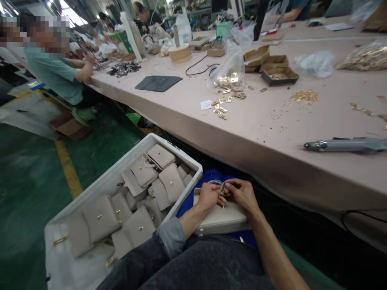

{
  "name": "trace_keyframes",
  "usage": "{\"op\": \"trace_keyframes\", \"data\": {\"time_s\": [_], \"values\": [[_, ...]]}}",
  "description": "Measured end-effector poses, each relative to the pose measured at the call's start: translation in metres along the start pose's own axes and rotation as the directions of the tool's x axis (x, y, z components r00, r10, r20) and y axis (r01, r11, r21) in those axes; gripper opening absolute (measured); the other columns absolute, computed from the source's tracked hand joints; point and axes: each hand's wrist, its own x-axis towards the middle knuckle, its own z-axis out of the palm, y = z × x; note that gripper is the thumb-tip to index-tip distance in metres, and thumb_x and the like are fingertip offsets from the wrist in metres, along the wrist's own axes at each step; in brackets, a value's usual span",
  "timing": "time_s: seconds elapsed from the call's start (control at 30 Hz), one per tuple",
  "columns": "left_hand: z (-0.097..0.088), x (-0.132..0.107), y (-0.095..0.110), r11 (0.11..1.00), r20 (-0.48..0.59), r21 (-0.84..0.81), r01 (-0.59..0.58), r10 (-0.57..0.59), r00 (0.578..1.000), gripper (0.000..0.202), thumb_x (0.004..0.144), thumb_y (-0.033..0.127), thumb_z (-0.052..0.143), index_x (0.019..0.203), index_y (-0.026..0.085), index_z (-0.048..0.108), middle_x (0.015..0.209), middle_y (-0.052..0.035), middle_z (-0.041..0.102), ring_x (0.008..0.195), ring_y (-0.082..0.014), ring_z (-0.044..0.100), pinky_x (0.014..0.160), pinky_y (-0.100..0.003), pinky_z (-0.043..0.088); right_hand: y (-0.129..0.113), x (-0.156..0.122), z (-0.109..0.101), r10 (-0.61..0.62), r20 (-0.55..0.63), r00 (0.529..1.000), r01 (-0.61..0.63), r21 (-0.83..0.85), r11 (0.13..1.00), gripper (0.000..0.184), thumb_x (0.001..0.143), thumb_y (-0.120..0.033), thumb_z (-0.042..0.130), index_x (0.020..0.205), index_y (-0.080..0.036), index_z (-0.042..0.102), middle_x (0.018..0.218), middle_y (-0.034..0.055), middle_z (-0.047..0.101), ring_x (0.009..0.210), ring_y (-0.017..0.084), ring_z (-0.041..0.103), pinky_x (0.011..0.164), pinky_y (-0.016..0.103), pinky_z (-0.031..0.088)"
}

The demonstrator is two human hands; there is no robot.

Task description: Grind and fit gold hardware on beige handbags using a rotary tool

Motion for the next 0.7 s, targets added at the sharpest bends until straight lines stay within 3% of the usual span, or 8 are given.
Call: {"op": "trace_keyframes", "data": {"time_s": [0.47,0.7], "values": [[-0.0043,-0.0011,-0.0006,0.999,0.016,0.049,-0.01,0.009,1.0,0.034,0.085,0.034,0.07,0.095,0.001,0.076,0.061,-0.0127,0.068,0.047,-0.0186,0.066,0.047,-0.027,0.056,-0.0085,0.0015,0.0082,0.069,-0.039,0.997,-0.07,-0.033,0.997,0.031,0.076,-0.045,0.077,0.09,-0.017,0.078,0.077,0.0094,0.075,0.069,0.027,0.073,0.067,0.036,0.062],[-0.0066,-0.0034,0.0004,0.998,0.056,0.048,-0.03,0.027,0.998,0.032,0.089,0.027,0.065,0.101,0.0,0.076,0.064,-0.0125,0.069,0.049,-0.0171,0.067,0.051,-0.025,0.057,-0.0083,0.0026,0.0094,0.079,-0.062,0.995,-0.08,-0.008,0.997,0.033,0.075,-0.044,0.077,0.091,-0.016,0.078,0.077,0.0103,0.075,0.07,0.028,0.073,0.067,0.037,0.063]]}}
